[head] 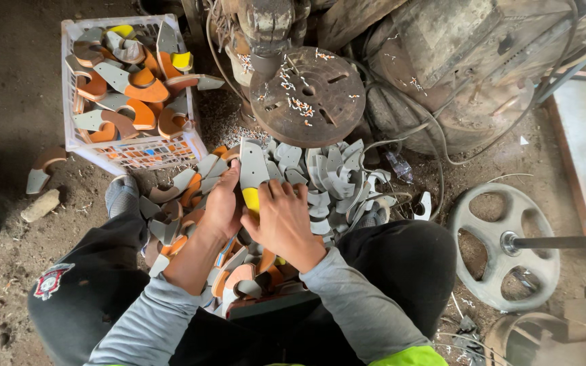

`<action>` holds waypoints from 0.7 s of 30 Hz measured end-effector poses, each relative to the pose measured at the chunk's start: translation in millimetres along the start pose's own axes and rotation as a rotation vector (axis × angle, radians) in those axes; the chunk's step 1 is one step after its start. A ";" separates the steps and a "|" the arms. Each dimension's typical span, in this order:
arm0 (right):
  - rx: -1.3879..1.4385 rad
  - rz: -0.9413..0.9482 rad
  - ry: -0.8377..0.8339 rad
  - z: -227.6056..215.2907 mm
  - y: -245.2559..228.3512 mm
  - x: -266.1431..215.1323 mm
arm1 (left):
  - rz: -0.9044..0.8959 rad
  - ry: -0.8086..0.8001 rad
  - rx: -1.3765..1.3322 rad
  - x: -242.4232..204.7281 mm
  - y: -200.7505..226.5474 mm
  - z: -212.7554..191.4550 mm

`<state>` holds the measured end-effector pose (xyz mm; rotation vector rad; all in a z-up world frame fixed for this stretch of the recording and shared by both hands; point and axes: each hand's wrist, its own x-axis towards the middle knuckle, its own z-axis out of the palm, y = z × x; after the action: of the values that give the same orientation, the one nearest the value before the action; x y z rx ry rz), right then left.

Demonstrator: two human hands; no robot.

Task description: The person sits on the floor and repeatedly picks up orange and gray shoe sole parts, places them under a drill press, and activates the drill using a blue lever to create holes. Finished parts are placed into a white plastic crate.

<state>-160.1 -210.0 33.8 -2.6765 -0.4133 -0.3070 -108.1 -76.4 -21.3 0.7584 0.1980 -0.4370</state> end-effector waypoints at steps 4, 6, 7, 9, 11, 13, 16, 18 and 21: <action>-0.060 0.034 -0.025 -4.2 -5.6 -0.2 | -0.068 0.080 -0.031 1.6 0.6 1.9; -0.054 0.029 -0.012 -5.2 -6.0 -1.0 | -0.065 0.092 -0.041 2.6 -1.5 0.1; -0.051 0.024 -0.007 -5.6 -5.8 -1.2 | -0.062 0.099 -0.047 3.0 -2.7 -1.0; -0.047 0.043 -0.041 -6.2 -4.9 -0.7 | -0.059 0.080 -0.035 4.3 -4.2 -2.4; -0.040 0.056 -0.060 -6.3 -3.9 -0.2 | -0.043 0.053 -0.026 5.2 -4.8 -2.4; -0.028 0.066 -0.067 -5.8 -2.7 -1.2 | -0.016 0.019 -0.017 4.3 -5.3 -1.0; -0.010 0.047 -0.048 -2.1 0.5 -0.2 | 0.030 0.009 -0.029 4.3 -3.5 1.1; 0.014 0.048 -0.046 0.6 2.9 -0.2 | 0.024 0.000 -0.013 4.4 -2.7 -0.1; 0.021 0.029 -0.038 2.0 5.7 0.5 | 0.021 -0.010 0.004 6.8 -4.9 -7.2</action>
<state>-157.5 -214.1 30.1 -2.6683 -0.3862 -0.2425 -104.3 -76.6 -31.8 0.7616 0.1798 -0.4208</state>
